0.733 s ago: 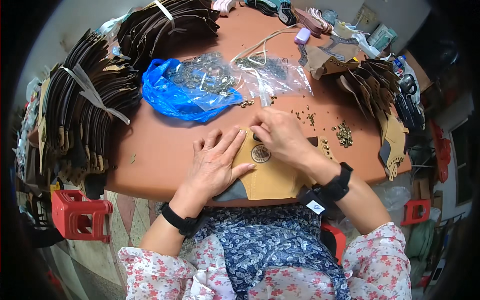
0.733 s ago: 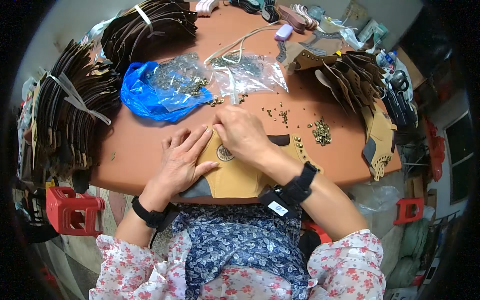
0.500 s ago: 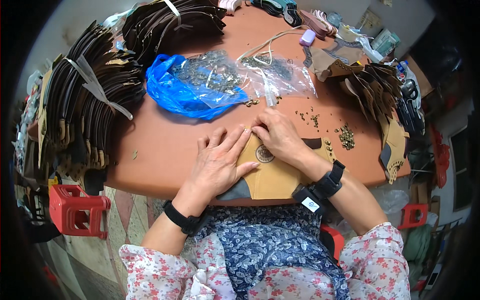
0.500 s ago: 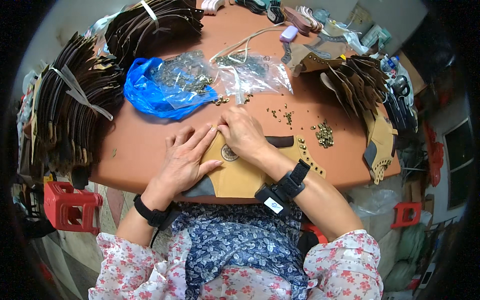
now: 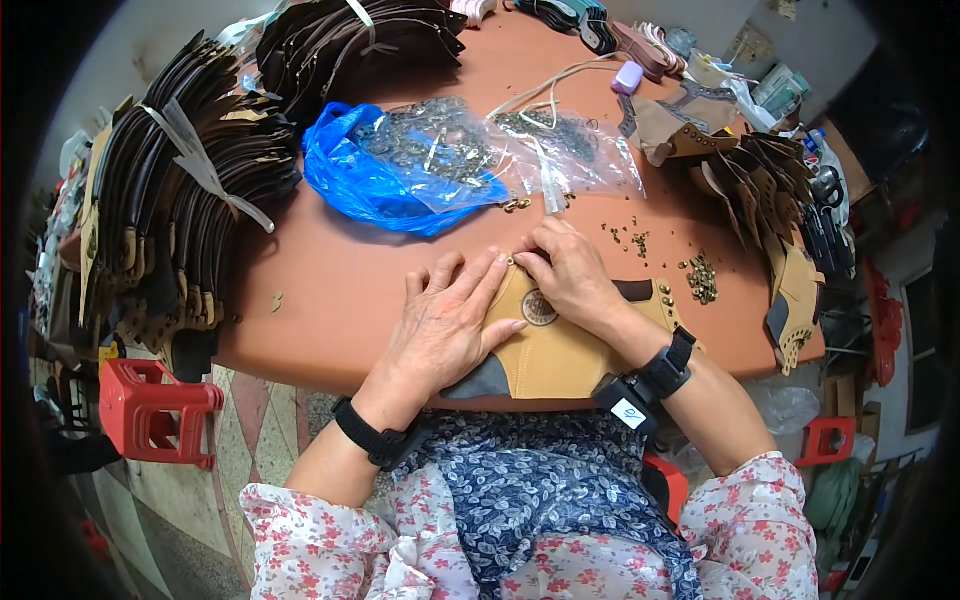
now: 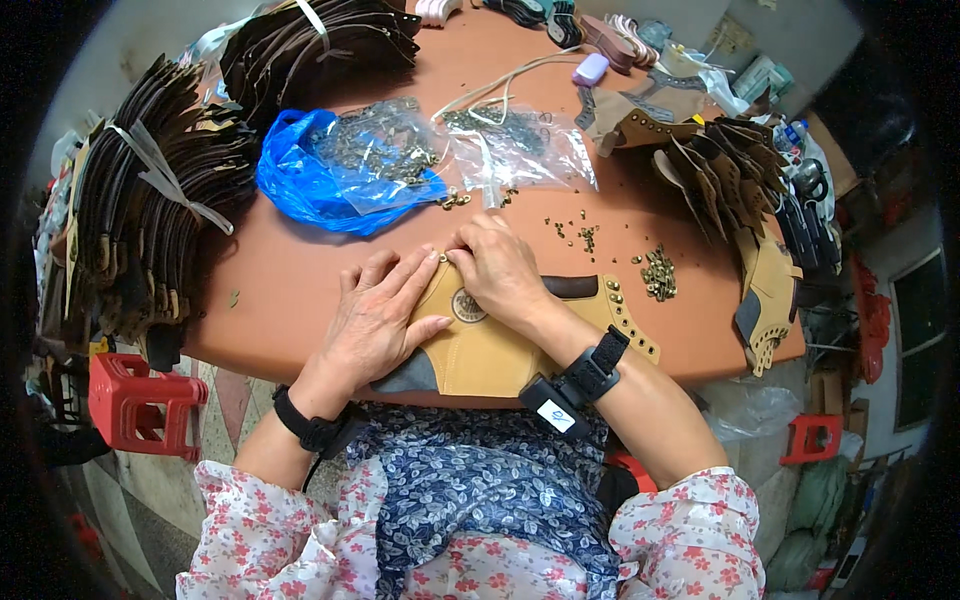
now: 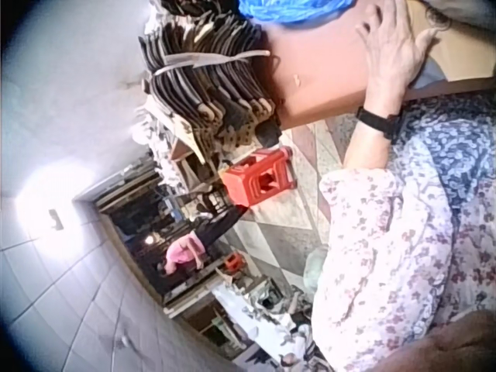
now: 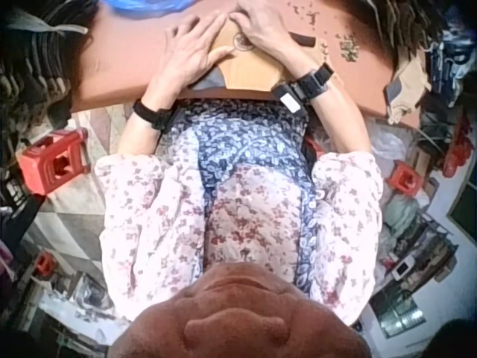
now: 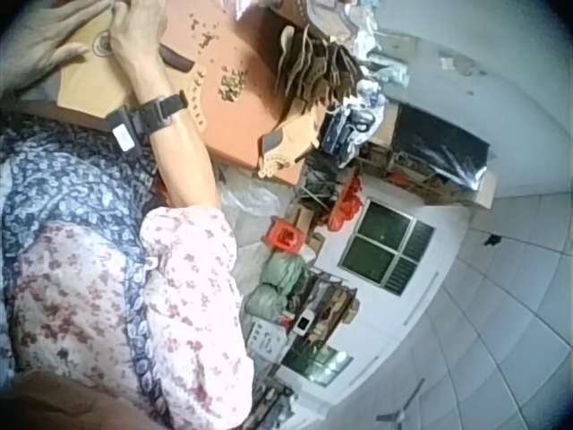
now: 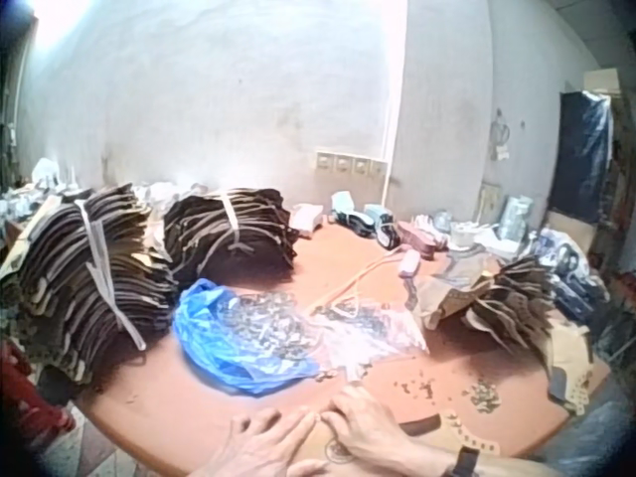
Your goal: Attaching small metal decorative rivets to leather shoe upper components by hand.
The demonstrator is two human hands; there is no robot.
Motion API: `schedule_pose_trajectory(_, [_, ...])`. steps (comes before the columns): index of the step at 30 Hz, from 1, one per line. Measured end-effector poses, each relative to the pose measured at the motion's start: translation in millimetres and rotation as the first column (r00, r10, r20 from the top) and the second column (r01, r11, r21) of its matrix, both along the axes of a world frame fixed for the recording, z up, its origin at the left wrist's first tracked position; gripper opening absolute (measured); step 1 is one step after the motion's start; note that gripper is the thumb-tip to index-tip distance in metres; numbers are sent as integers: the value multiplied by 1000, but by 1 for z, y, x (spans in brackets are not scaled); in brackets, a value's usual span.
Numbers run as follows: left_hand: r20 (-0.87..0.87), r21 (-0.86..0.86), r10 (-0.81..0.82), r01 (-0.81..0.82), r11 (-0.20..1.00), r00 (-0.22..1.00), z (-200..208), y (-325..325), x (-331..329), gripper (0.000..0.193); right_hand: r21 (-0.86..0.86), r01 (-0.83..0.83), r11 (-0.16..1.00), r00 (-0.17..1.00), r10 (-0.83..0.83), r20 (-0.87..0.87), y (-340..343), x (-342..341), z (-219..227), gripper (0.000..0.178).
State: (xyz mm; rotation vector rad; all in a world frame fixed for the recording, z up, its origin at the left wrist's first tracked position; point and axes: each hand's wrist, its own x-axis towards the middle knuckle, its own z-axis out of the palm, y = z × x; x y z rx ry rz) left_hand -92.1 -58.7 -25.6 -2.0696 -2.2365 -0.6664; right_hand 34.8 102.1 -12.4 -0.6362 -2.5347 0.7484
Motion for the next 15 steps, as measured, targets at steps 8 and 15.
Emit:
schedule_pose_trajectory(8, [-15, 8, 15, -15, 1000, 1000, 0, 0, 1, 69, 81, -15, 997, 998, 19, -52, -1, -1, -5, 13])
schedule_pose_trajectory(15, [-26, 8, 16, -16, 1000, 1000, 0, 0, 1, 69, 208, -27, 978, 994, 48, -98, -8, 0, -7, 10])
